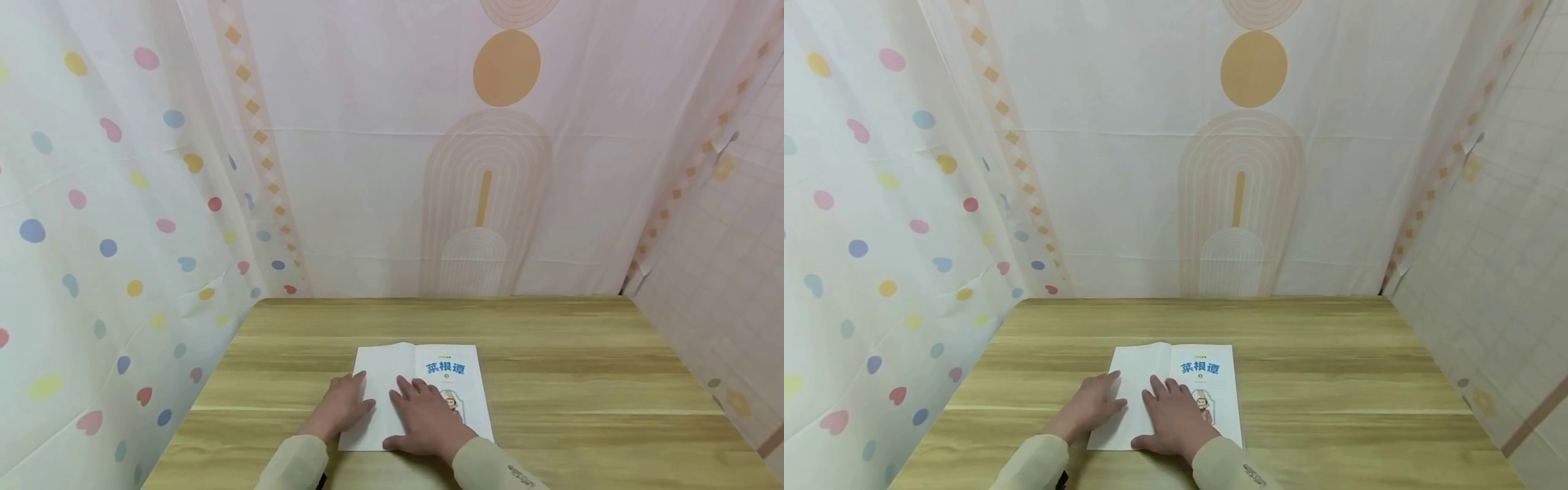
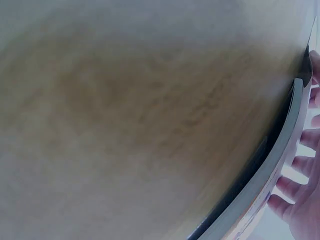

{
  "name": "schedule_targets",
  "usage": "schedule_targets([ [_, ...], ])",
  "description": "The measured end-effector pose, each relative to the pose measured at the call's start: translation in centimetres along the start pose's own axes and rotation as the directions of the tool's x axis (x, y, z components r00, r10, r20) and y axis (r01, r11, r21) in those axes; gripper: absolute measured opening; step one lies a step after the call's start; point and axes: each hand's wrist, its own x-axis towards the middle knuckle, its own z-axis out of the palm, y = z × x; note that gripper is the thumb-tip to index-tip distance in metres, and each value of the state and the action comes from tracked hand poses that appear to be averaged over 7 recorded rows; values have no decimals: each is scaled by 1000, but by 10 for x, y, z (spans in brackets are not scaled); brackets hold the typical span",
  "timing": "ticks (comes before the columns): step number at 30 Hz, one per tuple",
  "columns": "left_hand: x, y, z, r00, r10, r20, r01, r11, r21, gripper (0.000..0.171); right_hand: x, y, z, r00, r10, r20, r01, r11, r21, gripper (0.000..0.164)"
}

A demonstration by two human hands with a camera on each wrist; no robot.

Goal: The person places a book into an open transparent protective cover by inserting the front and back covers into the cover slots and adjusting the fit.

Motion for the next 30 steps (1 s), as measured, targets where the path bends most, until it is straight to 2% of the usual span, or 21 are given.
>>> schedule_targets([
  [4, -1, 3, 4, 1000, 6, 10, -7, 998, 63, 69, 1, -2, -1, 1000, -4, 4, 4, 1000, -21, 86],
  [10, -5, 9, 9, 999, 39, 20, -41, 991, 129, 68, 2, 5, 3, 1000, 12, -5, -12, 997, 80, 73],
  [13, -6, 10, 9, 999, 33, 24, -35, 992, 118, 67, 1, 10, 6, 999, 39, -25, -35, 991, 132, 69],
  [16, -4, 9, 7, 999, 26, 31, -28, 997, 78, 67, 0, 12, 7, 998, 50, -32, -45, 990, 137, 69],
  [23, -3, 2, 2, 999, 18, 46, -18, 1000, 2, 63, 3, 7, 3, 999, 51, 20, -51, 998, 38, 68],
  [30, -2, 5, 4, 999, 25, 32, -27, 998, 63, 69, 5, 5, 2, 998, 51, 21, -50, 998, -42, 69],
])
